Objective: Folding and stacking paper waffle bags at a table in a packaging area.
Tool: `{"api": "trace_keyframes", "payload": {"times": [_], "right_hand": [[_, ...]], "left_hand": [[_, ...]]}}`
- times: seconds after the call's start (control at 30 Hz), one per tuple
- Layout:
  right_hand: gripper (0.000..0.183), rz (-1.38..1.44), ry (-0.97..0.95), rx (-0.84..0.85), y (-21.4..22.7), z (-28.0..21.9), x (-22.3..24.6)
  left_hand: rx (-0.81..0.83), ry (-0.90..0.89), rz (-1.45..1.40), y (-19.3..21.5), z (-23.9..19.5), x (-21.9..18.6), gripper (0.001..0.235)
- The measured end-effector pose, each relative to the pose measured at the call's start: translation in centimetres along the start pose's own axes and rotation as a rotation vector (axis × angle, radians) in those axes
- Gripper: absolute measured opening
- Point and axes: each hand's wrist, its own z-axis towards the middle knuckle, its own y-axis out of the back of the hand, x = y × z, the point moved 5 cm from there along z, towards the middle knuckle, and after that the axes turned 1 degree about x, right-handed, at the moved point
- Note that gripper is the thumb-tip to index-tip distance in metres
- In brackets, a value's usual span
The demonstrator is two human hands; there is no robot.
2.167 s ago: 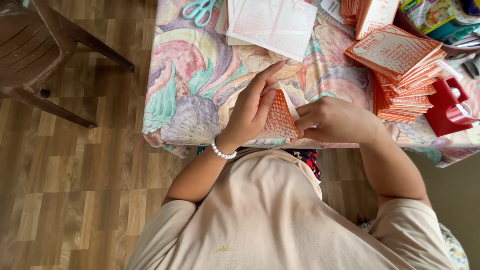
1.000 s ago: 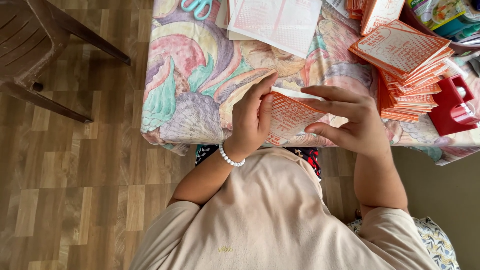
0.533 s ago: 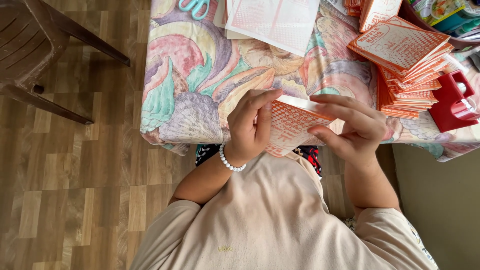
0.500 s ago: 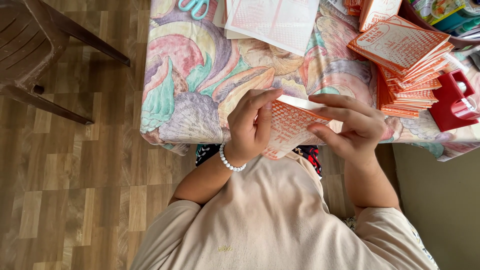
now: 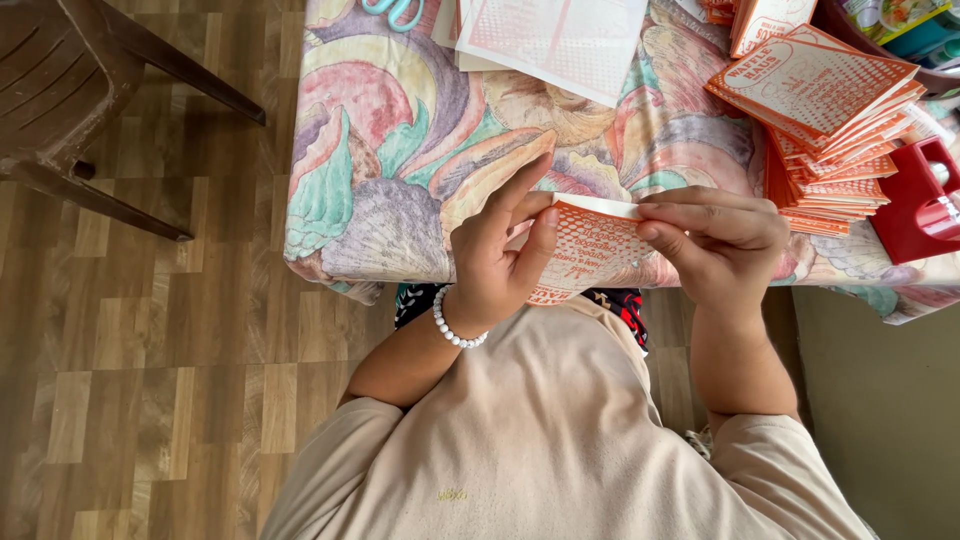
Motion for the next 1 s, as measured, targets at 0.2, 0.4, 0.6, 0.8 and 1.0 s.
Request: {"api": "trace_keyframes", "payload": {"times": [0.2, 0.4, 0.6, 0.8, 1.0], "right_hand": [[0.011, -0.252, 0.007, 0.017, -0.9, 0.4, 1.8], [0.008, -0.314, 0.108, -0.013, -0.4, -0.5, 1.3], [0.028, -0.242, 0.039, -0.110, 0.6, -1.1, 0.6], [0.017, -0.238, -0.042, -0.088, 0.8, -0.5, 1.2], [0.039, -0.047, -0.224, -0.080, 1.7, -1.1, -1.0]], "left_hand": [[0.171, 0.097, 0.251, 0.1, 0.2, -0.8, 0.033], [0.177, 0.016, 0.294, -0.1, 0.5, -1.3, 0.021], [0.176, 0.076, 0.272, 0.1, 0.7, -1.6, 0.023], [0.264, 0.194, 0.245, 0.0, 1.8, -1.8, 0.016], [0.248, 0.192, 0.274, 0.4, 2.2, -0.9, 0.013]]}}
